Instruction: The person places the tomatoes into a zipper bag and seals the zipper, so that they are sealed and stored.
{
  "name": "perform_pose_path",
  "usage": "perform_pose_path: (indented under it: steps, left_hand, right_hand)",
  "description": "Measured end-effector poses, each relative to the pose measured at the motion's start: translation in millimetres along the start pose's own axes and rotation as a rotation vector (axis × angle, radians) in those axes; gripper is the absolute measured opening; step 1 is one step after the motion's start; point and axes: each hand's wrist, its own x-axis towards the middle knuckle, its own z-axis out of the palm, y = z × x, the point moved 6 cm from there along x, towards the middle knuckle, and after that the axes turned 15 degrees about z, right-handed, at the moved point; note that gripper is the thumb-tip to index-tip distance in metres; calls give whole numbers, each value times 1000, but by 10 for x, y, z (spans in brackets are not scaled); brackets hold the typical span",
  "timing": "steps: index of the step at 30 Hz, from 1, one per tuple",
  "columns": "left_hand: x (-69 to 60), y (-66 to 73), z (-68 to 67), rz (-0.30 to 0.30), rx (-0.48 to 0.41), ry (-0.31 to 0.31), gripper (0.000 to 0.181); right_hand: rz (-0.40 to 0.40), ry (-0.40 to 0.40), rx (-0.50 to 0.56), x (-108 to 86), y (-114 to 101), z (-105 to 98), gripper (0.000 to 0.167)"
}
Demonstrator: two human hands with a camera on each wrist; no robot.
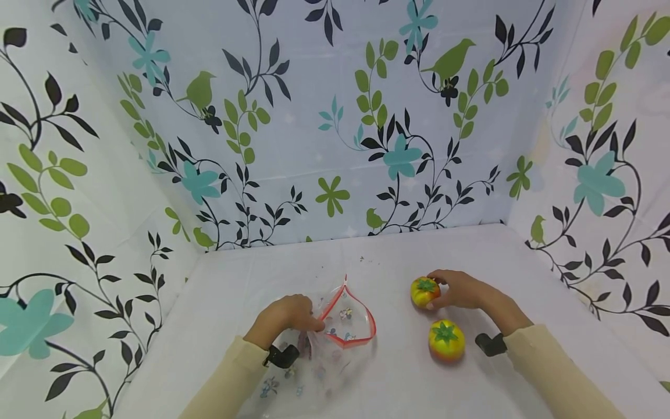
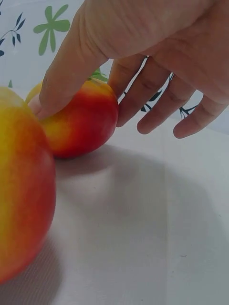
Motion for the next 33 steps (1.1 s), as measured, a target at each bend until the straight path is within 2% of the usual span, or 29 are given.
perform_pose_path:
  steps: [9, 21, 33]
  left_hand:
    - [-32, 2, -13, 5, -22, 10, 51]
    - [-29, -2, -6, 0, -35, 12, 54]
    - [-19, -17, 0, -13, -46, 11, 54]
  right_hand:
    - [-32, 54, 27, -11, -135, 51, 79]
    - [-151, 94, 78, -188, -732, 121, 75]
    - [-222, 56, 130, -260, -1165, 304, 74]
